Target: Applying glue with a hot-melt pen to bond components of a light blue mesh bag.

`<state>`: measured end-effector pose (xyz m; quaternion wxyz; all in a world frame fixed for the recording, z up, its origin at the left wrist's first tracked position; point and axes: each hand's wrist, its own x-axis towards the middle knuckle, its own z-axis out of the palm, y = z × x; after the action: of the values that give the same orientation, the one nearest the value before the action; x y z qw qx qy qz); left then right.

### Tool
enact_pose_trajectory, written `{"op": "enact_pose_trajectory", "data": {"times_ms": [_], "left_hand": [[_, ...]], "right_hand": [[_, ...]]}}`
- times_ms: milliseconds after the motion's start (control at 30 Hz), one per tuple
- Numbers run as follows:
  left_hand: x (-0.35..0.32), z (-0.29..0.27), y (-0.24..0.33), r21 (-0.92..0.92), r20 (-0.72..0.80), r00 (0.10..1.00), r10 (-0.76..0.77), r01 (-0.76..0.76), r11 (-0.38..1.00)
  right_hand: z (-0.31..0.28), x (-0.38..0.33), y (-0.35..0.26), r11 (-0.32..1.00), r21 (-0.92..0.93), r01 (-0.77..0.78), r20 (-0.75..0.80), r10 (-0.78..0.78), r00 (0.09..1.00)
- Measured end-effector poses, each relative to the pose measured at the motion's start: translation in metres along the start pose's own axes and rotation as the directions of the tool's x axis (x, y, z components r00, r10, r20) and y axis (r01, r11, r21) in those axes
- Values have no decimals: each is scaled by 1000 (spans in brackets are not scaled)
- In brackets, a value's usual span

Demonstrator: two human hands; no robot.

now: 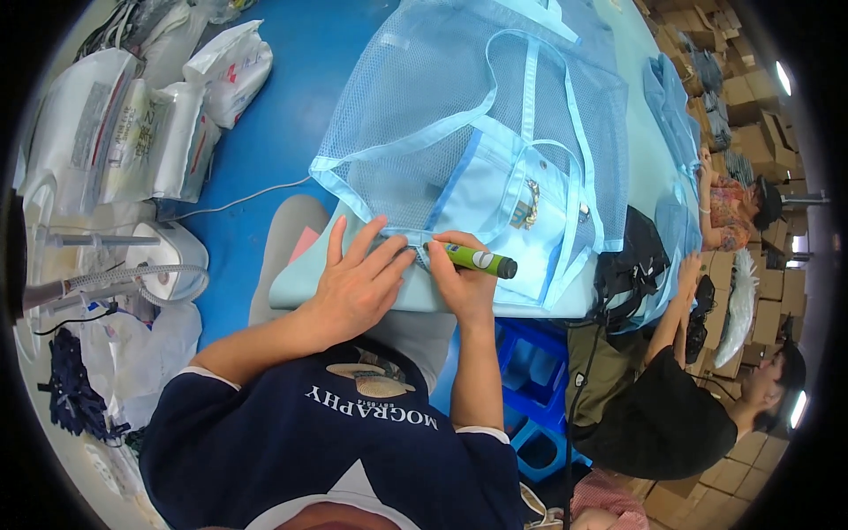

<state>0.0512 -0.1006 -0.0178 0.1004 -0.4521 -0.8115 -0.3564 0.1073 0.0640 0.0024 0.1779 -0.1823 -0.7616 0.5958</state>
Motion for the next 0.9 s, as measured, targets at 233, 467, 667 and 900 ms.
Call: {"op": "enact_pose_trajectory", "data": {"times_ms": [233, 467, 667, 900], "left_hand": [[1, -1, 1, 22, -6, 1000, -3, 4, 1000], [1, 1, 2, 31, -7, 1000, -5, 5, 1000], [0, 1, 2, 23, 11, 1000, -10, 9, 1000], [0, 0, 2, 32, 9, 1000, -11, 11, 999]], "right_hand": [[-2, -2, 6, 999, 21, 24, -30, -24, 999], [-5, 0, 4, 1000, 8, -28, 57, 28, 998], [-8, -6, 6, 992, 126, 9, -63, -1, 998], [-4, -14, 2, 997, 47, 57, -93, -52, 994]]}}
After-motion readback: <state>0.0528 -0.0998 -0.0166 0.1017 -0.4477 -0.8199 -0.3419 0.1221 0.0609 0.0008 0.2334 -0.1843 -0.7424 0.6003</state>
